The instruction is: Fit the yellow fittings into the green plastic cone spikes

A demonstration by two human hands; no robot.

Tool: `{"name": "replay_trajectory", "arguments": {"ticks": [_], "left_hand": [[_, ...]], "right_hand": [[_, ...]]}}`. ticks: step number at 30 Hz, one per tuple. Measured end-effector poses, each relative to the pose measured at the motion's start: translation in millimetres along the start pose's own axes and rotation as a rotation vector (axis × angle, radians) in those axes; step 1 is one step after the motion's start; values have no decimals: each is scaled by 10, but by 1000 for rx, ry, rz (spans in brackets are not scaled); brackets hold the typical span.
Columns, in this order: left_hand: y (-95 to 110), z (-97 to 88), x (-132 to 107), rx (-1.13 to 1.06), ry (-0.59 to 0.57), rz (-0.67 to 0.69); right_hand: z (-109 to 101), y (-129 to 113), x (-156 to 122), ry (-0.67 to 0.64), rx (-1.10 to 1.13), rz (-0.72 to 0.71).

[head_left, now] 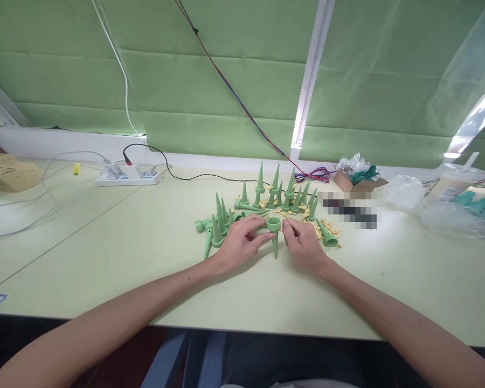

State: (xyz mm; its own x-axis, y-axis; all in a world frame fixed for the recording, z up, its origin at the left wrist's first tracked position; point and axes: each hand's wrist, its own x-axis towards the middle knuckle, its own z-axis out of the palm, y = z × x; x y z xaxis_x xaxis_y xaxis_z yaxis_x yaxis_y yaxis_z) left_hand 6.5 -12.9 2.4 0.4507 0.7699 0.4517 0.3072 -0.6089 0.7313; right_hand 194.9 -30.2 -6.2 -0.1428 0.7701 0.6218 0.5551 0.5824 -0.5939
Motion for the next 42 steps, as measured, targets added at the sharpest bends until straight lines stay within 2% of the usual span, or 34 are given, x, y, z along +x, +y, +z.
{"name": "replay_trajectory", "arguments": {"ticks": [8, 16, 25, 29, 42], "left_hand": [[2, 16, -4, 23, 32, -6], [34, 4, 11, 81, 65, -52], [102, -16, -20, -128, -23, -267], [84, -19, -23, -119, -58, -250], [35, -30, -20, -88, -123, -153]], "right_hand": [[8, -4, -7, 32, 8, -2], [3, -6, -25, 66, 73, 78], [7, 7, -33, -50, 135, 64], [2, 1, -29, -112, 143, 45], [-10, 42, -21, -183, 195, 51]]}}
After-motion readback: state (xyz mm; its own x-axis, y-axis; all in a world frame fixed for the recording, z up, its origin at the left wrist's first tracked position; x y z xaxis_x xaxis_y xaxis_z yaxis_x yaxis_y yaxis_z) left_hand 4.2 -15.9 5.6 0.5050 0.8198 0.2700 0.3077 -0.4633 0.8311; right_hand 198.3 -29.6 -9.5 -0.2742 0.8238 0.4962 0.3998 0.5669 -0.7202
